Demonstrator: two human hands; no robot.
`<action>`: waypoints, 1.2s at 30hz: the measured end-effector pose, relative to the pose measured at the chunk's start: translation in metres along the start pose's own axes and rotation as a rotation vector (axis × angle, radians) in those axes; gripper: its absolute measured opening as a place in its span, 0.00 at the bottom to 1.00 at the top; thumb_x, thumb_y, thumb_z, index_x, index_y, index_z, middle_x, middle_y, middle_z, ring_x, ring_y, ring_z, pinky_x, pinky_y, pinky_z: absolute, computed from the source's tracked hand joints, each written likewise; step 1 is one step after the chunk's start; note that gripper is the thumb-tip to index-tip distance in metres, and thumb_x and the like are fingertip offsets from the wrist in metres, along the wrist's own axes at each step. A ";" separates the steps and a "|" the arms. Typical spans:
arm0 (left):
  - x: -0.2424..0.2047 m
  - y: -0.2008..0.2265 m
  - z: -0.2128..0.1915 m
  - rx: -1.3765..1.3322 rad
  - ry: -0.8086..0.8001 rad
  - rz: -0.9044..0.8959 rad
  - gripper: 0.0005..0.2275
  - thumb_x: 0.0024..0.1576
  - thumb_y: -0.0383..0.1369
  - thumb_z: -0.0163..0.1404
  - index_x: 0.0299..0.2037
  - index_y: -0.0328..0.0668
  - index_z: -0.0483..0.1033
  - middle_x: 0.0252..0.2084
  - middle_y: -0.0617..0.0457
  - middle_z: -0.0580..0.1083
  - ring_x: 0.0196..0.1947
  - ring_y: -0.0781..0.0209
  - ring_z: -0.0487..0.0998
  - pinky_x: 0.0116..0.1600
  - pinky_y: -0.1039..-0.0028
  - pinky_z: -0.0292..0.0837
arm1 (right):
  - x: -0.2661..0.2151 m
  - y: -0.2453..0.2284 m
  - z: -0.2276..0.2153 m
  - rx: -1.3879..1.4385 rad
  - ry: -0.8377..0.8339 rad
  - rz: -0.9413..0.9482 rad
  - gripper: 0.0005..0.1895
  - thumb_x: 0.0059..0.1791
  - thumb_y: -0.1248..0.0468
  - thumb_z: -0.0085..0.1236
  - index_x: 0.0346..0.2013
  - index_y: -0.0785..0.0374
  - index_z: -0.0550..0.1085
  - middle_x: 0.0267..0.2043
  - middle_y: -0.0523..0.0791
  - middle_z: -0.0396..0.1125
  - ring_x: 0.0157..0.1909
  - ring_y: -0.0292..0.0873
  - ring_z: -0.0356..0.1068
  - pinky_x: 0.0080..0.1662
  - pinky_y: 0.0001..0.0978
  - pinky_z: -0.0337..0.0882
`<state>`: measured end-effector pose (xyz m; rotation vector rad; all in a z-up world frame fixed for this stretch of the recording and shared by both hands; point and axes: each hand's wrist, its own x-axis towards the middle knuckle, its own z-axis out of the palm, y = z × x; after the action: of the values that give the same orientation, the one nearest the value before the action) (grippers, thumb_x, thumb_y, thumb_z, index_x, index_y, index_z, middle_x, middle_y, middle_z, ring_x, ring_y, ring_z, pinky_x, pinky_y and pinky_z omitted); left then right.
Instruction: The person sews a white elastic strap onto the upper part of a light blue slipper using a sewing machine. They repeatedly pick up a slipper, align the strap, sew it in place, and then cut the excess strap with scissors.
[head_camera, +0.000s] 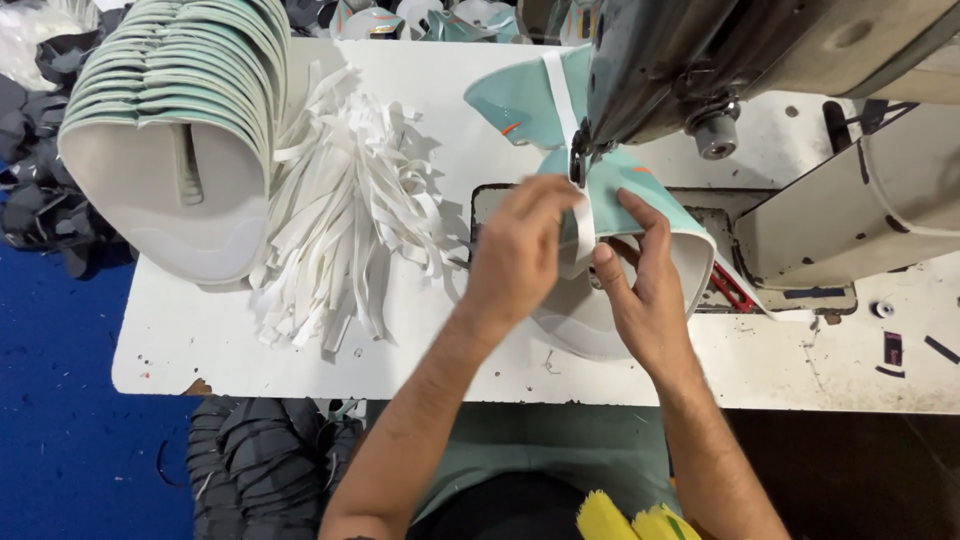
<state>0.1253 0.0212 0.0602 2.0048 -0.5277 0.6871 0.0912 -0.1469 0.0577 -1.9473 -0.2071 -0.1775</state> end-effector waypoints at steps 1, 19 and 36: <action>0.003 -0.003 -0.003 -0.093 0.005 -0.108 0.08 0.62 0.20 0.49 0.48 0.34 0.78 0.50 0.47 0.77 0.46 0.51 0.81 0.51 0.67 0.75 | 0.000 0.000 0.000 0.031 0.002 0.017 0.33 0.57 0.54 0.49 0.71 0.68 0.53 0.71 0.53 0.56 0.64 0.47 0.67 0.55 0.36 0.73; 0.006 -0.024 0.034 -1.014 0.034 -0.900 0.13 0.62 0.40 0.53 0.38 0.36 0.75 0.24 0.62 0.67 0.19 0.76 0.60 0.19 0.80 0.50 | 0.079 0.023 -0.024 0.411 -0.094 0.233 0.22 0.50 0.69 0.57 0.60 0.61 0.70 0.53 0.41 0.70 0.53 0.34 0.68 0.57 0.27 0.68; 0.007 0.008 0.062 -0.397 0.332 -0.574 0.14 0.67 0.36 0.44 0.44 0.28 0.71 0.32 0.48 0.73 0.30 0.60 0.72 0.39 0.66 0.70 | 0.093 0.040 -0.026 0.371 -0.126 0.122 0.20 0.54 0.65 0.58 0.60 0.64 0.68 0.50 0.40 0.70 0.49 0.32 0.68 0.48 0.25 0.70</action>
<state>0.1422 -0.0373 0.0437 1.5171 0.1109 0.4905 0.1903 -0.1798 0.0524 -1.5958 -0.1880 0.0617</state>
